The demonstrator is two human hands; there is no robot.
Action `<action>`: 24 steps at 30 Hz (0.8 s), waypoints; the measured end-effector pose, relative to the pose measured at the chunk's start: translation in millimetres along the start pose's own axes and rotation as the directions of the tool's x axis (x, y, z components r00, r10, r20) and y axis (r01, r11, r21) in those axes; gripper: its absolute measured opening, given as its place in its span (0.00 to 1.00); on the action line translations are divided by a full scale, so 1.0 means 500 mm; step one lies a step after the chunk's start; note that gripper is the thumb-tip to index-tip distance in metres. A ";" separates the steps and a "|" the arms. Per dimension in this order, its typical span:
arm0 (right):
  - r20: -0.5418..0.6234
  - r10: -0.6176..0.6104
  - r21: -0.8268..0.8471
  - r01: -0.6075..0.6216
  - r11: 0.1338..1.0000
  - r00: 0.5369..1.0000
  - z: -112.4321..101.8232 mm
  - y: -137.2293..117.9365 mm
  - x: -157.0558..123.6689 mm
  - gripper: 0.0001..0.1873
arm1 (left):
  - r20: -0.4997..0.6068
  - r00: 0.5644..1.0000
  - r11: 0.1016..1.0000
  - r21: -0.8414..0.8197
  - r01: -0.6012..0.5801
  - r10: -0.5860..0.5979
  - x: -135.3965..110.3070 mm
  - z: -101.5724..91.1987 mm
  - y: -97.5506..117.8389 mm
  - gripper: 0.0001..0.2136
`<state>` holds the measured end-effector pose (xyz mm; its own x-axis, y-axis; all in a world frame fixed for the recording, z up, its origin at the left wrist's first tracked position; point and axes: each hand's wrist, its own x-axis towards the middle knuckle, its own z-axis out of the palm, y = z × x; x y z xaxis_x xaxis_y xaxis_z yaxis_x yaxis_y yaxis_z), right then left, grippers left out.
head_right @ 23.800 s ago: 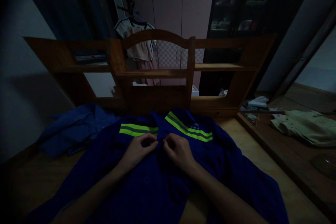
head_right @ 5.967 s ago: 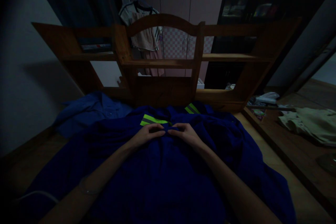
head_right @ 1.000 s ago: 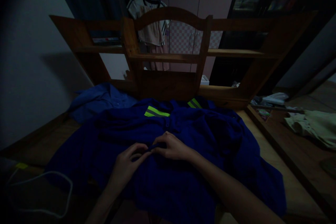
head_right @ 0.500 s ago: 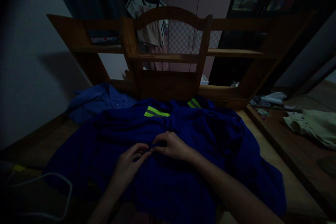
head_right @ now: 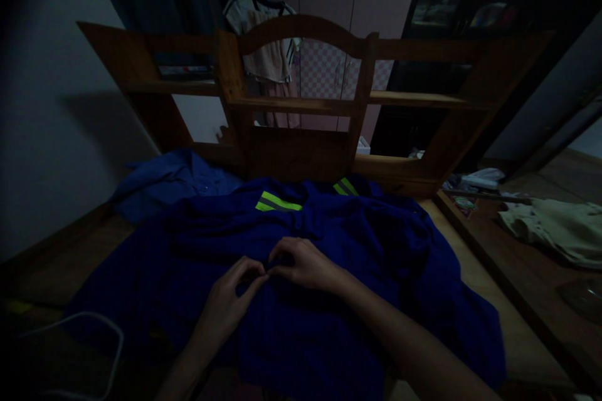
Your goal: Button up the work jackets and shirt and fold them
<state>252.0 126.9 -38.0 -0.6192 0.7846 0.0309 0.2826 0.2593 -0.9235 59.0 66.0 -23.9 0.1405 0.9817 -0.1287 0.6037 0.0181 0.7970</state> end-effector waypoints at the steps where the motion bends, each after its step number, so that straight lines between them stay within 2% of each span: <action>1: 0.001 0.009 0.001 -0.009 1.000 1.000 0.000 -0.001 0.000 0.10 | 0.002 1.000 1.000 -0.001 0.001 -0.001 0.000 -0.001 0.000 0.05; 6: 0.000 0.065 0.006 -0.065 0.998 0.998 0.001 0.001 -0.001 0.10 | 0.033 0.997 0.993 -0.093 0.071 -0.068 0.003 -0.007 0.001 0.06; 16: 0.005 -0.067 0.063 0.066 0.996 0.998 0.006 0.011 0.001 0.12 | 0.048 0.990 0.943 -0.301 0.144 -0.136 0.008 -0.018 -0.010 0.09; 24: -0.012 -0.066 0.107 0.067 0.992 0.998 0.008 0.003 0.002 0.12 | 0.152 0.961 0.849 -0.452 0.275 -0.231 0.016 -0.029 -0.016 0.17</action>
<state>248.7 125.6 -40.8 -0.6279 0.7723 0.0966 0.1604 0.2499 -0.9549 44.0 76.5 -22.5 0.1144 0.9105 -0.3974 0.1963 0.3714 0.9075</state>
